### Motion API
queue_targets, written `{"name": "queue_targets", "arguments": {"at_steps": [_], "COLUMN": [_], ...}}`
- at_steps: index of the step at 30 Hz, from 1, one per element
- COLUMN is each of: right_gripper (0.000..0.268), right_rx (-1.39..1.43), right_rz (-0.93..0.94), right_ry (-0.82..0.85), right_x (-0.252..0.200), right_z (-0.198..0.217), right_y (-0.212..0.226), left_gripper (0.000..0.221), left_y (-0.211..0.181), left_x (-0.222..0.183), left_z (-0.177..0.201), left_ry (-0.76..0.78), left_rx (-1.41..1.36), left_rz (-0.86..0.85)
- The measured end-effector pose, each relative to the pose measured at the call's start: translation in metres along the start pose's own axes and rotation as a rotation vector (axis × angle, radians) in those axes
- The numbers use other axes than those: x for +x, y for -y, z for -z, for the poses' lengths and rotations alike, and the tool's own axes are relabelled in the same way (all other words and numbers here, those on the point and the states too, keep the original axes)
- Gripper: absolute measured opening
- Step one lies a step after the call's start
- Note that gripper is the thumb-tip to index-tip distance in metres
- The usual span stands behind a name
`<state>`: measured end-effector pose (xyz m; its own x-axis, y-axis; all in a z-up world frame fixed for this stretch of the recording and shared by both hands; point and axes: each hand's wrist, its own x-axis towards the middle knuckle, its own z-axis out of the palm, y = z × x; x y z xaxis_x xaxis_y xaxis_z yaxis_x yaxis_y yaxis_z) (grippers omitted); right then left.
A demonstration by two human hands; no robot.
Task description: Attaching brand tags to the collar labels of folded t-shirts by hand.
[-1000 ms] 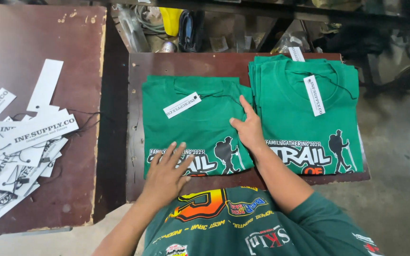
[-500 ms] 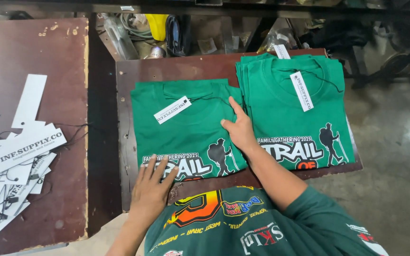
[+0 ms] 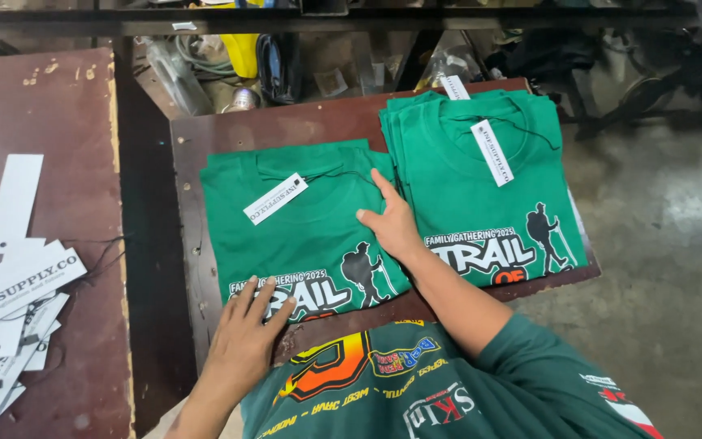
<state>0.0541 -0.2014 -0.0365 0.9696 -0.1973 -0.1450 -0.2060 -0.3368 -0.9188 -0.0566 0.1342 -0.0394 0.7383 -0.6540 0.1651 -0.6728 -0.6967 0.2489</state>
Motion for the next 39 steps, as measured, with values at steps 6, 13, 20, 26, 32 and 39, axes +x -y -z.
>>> {"name": "queue_targets", "arguments": {"at_steps": [6, 13, 20, 26, 32, 39], "right_gripper": [0.082, 0.082, 0.082, 0.085, 0.086, 0.083], "right_rx": [-0.018, 0.09, 0.142, -0.046, -0.175, -0.218], "right_rz": [-0.019, -0.087, -0.122, -0.036, 0.117, 0.534], "right_ry": [-0.009, 0.004, 0.004, 0.037, 0.188, 0.194], "right_x": [0.001, -0.001, -0.001, 0.015, 0.066, 0.098], "right_z": [-0.001, -0.001, 0.002, 0.007, 0.015, 0.112], "right_y": [0.002, 0.002, 0.015, 0.018, 0.083, 0.173], "left_gripper": [0.066, 0.043, 0.069, 0.047, 0.046, 0.039], "left_y": [-0.003, 0.006, 0.0, -0.035, -0.031, -0.066], "left_x": [0.002, -0.005, -0.017, -0.002, 0.039, 0.117], "left_z": [0.003, -0.024, -0.025, 0.006, 0.042, 0.112], "left_ry": [0.134, -0.128, -0.173, -0.454, -0.532, -0.722], "left_rx": [0.072, 0.141, -0.174, -0.713, -0.802, -0.456], "left_rz": [0.009, 0.124, 0.452, 0.33, 0.276, 0.029]}}
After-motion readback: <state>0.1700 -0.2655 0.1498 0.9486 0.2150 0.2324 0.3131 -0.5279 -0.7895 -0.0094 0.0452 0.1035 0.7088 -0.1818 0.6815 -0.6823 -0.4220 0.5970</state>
